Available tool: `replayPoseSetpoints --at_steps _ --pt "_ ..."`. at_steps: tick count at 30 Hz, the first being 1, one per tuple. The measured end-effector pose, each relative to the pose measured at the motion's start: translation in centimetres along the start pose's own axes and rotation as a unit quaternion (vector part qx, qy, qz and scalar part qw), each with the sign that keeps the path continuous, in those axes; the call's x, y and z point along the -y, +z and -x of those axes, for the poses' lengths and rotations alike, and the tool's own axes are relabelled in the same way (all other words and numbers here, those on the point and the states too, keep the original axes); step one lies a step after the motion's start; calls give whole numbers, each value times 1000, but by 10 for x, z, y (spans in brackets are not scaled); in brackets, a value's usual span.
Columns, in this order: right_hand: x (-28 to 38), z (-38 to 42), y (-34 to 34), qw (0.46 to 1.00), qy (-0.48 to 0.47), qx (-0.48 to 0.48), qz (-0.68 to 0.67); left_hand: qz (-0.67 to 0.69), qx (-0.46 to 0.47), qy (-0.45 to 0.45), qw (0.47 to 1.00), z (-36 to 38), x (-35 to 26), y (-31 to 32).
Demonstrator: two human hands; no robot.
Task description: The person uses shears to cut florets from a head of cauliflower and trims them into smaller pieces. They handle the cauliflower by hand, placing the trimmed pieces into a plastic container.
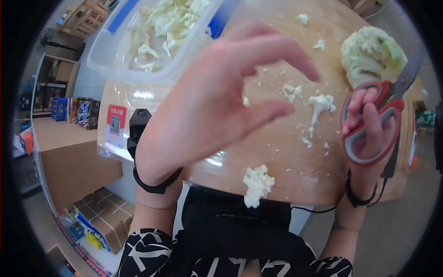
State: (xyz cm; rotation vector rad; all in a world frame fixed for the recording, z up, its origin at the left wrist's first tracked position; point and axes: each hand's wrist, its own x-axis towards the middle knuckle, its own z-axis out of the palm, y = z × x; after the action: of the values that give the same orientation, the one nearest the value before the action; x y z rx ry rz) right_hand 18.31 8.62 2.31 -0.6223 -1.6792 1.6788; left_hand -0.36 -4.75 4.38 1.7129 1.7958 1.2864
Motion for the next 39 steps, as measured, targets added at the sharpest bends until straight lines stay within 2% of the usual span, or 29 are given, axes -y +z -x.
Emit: replayPoseSetpoints --at_steps 1,3,4,6,10,13,15,16,17,19,20,21,22,23,24,26,27,29,30,32,33,36,37,38,39 --pt "-3 -1 0 1000 15 -3 -3 5 9 -12 1000 6 1 3" --pt "-6 -3 -1 999 -19 19 28 86 179 64 978 17 2 5" --pt "-7 -4 -1 999 -18 25 37 86 180 64 978 23 -2 4" --pt "-6 -1 -2 999 -9 30 45 0 360 28 932 42 -16 2" --pt "-4 1 8 999 22 20 46 -25 416 -33 909 63 -15 13" --pt "-4 4 10 998 33 20 41 -26 382 -49 923 61 -1 10" --pt "1 3 10 999 23 20 41 192 237 -96 948 50 -1 1" --pt "5 6 8 998 36 37 45 308 133 -173 926 46 -12 2" --pt "8 8 7 996 46 54 51 293 122 -148 937 43 -16 4" --pt "8 9 2 992 46 116 -30 442 22 -109 890 32 -15 8" --pt "5 8 4 992 24 118 -25 359 56 -93 927 24 -17 6" --pt "0 10 8 990 -7 123 -71 281 108 -27 953 17 -13 6" --pt "-3 11 10 985 -34 127 -116 192 107 53 974 12 -9 11" --pt "-4 10 8 986 -39 121 -111 102 105 129 981 6 -6 16" --pt "-5 10 5 987 -29 121 -100 106 108 134 979 4 -7 21" --pt "-7 9 5 990 -3 104 -94 246 51 11 968 6 -8 32" --pt "-8 10 6 991 -3 100 -93 248 54 12 967 7 -8 34" --pt "-7 11 11 989 13 46 -136 350 45 -88 932 10 -9 37" --pt "-7 12 13 990 15 45 -136 351 45 -89 931 11 -7 41" --pt "-9 16 18 991 46 71 -103 453 25 -130 882 14 -1 46" --pt "-9 18 15 991 48 74 -105 452 22 -133 882 16 2 42" --pt "11 14 -5 988 80 121 51 418 -40 -98 902 18 6 24" --pt "15 11 -8 987 76 133 49 406 -82 -68 908 18 8 18" --pt "17 7 -12 969 52 182 159 393 -125 -37 910 18 8 12" --pt "18 5 -15 936 26 227 266 398 -133 -51 906 20 5 6"
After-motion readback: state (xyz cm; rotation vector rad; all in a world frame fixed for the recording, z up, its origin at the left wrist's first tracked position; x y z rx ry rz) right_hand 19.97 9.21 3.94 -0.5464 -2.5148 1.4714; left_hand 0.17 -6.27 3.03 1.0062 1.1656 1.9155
